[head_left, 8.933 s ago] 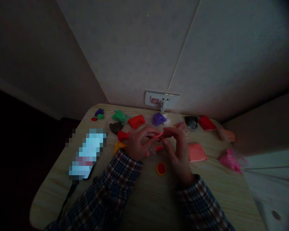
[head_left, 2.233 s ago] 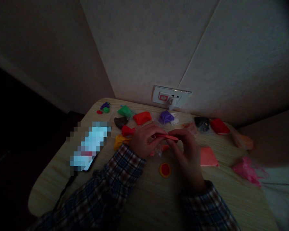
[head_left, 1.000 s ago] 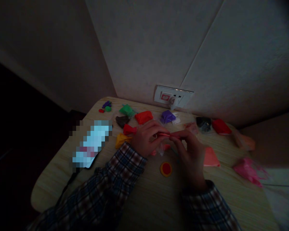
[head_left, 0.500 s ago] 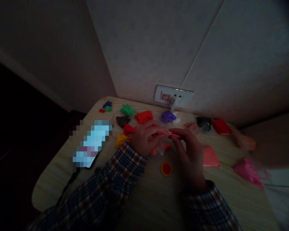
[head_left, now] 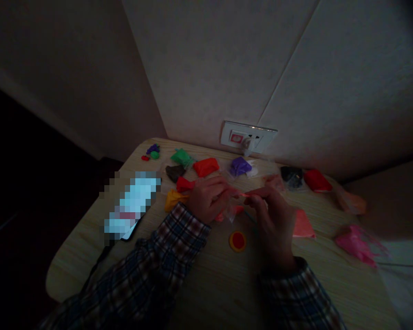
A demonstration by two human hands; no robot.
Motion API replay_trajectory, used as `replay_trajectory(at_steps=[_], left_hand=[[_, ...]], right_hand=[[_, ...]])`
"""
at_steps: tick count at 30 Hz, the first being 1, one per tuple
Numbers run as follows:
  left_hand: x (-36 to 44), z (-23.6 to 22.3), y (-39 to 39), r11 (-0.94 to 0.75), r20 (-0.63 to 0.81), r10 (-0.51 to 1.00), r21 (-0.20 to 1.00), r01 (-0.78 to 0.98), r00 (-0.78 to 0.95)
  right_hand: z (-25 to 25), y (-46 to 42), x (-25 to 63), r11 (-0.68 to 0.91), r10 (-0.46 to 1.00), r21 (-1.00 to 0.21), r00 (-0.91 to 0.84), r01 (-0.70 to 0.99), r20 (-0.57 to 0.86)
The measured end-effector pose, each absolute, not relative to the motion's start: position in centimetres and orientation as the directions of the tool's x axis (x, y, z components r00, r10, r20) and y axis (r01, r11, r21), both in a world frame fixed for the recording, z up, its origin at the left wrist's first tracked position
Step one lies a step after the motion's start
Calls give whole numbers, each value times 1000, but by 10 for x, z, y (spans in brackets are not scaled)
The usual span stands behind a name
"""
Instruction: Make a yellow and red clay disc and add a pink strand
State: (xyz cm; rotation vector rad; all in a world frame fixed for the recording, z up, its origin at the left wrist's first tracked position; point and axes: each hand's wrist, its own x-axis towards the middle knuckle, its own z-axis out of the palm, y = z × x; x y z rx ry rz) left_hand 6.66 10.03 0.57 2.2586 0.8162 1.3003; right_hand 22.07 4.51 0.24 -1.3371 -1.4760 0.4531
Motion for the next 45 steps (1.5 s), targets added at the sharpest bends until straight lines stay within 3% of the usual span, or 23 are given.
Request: replay_trajectory(at_steps=[8,14,23,33,39,45], left_hand=[[69,7,102,-732,631,681,612,300,373],[69,5,99,-651,555,751,711,264,357],[68,3,98,-580,483,782,796,175,394],[69,2,97,-587,506,805,752,298,309],[70,0,99,-546,475,821,817,187,317],[68,6,98,-620,515,768,746,241,381]], right_hand=[[-2,50,220,309,868,-849,237,430,436],[-5,48,220,265,897,-912,268,314,352],[1,46,220,284,874,-857,251,430,416],[-5,50,220,312,857,-869,281,383,431],[-5,48,222,263,878,-866,267,426,398],[-1,46,223,236,858,-825,288,514,425]])
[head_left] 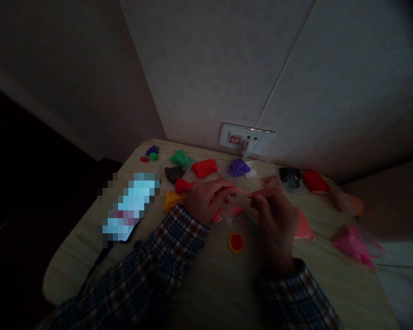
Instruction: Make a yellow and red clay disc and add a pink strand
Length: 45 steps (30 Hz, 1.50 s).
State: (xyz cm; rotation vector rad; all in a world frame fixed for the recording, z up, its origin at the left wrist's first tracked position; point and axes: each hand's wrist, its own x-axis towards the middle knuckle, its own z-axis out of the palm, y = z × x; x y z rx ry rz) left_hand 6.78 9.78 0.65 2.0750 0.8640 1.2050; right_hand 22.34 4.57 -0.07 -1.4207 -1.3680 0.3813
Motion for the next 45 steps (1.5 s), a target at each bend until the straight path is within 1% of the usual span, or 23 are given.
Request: replay_trajectory(at_steps=[2,6,11,17,22,26,29,33,36,40,45], left_hand=[[68,7,98,-629,523,759,742,231,387],[69,4,98,-612,526,781,751,246,337],[70,1,100,-580,507,806,781,233,306],[69,4,99,-555,478,812,810,191,334],[69,2,99,-561,477,808,802,206,346],[70,-2,100,-533,461,826,826,183,323],[70,-1,100,-521,455,835,834,180,309],[71,2,99,-524,464,834,835,168,299],[70,5,99,-545,483,821,823,162,306],[68,6,100,-578,491,799,786,218,348],[68,5,99,-627,518,764,737,253,385]], right_hand=[[0,46,224,244,853,-819,286,520,436],[-1,49,222,288,838,-833,297,473,458],[-3,50,220,269,862,-851,282,451,422],[-1,46,219,252,872,-891,311,378,378],[0,46,220,238,849,-889,361,392,386],[-1,45,221,230,845,-880,365,415,392],[-2,46,222,256,842,-871,345,419,414],[-3,49,221,329,829,-867,326,374,455],[-3,50,220,335,852,-871,279,360,443],[-1,49,219,330,871,-844,207,423,445],[-2,48,219,313,867,-836,225,450,445]])
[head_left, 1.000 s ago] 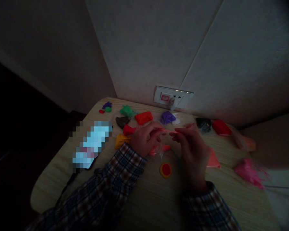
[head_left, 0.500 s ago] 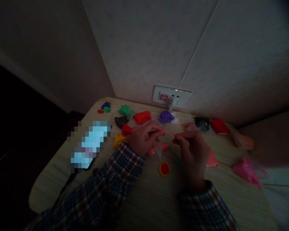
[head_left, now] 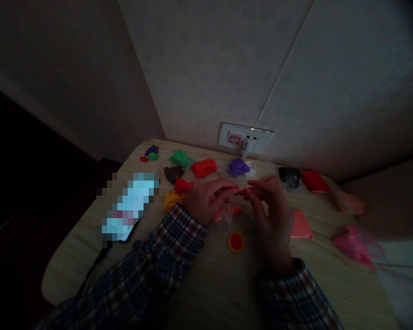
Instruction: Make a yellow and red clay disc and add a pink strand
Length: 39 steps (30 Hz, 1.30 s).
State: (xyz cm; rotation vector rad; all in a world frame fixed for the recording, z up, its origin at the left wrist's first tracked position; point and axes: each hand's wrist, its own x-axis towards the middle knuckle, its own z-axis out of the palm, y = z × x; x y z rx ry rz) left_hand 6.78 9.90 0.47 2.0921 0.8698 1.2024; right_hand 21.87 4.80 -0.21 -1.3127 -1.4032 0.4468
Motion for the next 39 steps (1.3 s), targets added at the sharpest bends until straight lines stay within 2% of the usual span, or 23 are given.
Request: replay_trajectory(at_steps=[7,11,14,20,25,31,39], left_hand=[[68,3,99,-674,557,730,682,284,397],[68,1,101,-758,642,646,607,241,414],[68,1,102,-769,648,631,597,230,426],[68,5,99,-727,611,679,639,253,408],[69,5,99,-644,550,754,726,240,358],[71,3,101,-495,461,845,866,72,270],[70,2,100,-446,406,842,894,36,356]], right_hand=[[-1,48,218,346,851,-775,171,528,496],[0,47,216,367,859,-786,143,497,492],[2,47,216,389,855,-777,121,495,505],[3,46,215,408,846,-734,77,542,527],[2,46,215,400,859,-735,56,547,509],[3,46,214,388,877,-764,48,515,478],[0,45,214,403,865,-765,64,502,498]])
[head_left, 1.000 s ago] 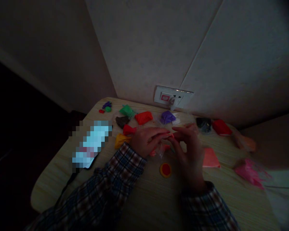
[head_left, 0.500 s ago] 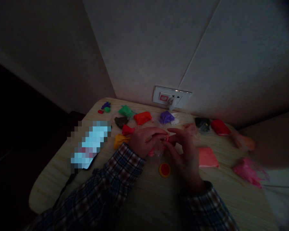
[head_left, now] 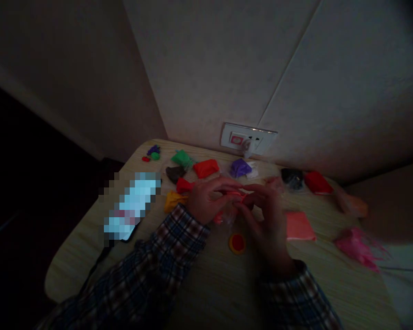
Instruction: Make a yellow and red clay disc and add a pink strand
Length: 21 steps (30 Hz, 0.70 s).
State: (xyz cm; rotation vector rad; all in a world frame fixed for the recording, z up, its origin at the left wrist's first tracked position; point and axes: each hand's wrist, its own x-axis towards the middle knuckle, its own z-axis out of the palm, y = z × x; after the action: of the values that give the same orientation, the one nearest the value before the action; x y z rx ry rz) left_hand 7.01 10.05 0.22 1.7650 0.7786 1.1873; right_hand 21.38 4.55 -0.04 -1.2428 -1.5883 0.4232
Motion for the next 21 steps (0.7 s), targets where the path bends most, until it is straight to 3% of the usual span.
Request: replay_trajectory(at_steps=[8,18,21], left_hand=[[70,4,95,-314,263,889,946,79,375],[71,2,94,-196,143,885,978,77,443],[71,1,95,-223,170,885,972,74,434]], right_hand=[[-6,44,214,368,867,-634,-5,681,498],[-3,49,217,434,822,-499,-102,750,561],[-3,50,217,421,831,-497,-102,759,547]])
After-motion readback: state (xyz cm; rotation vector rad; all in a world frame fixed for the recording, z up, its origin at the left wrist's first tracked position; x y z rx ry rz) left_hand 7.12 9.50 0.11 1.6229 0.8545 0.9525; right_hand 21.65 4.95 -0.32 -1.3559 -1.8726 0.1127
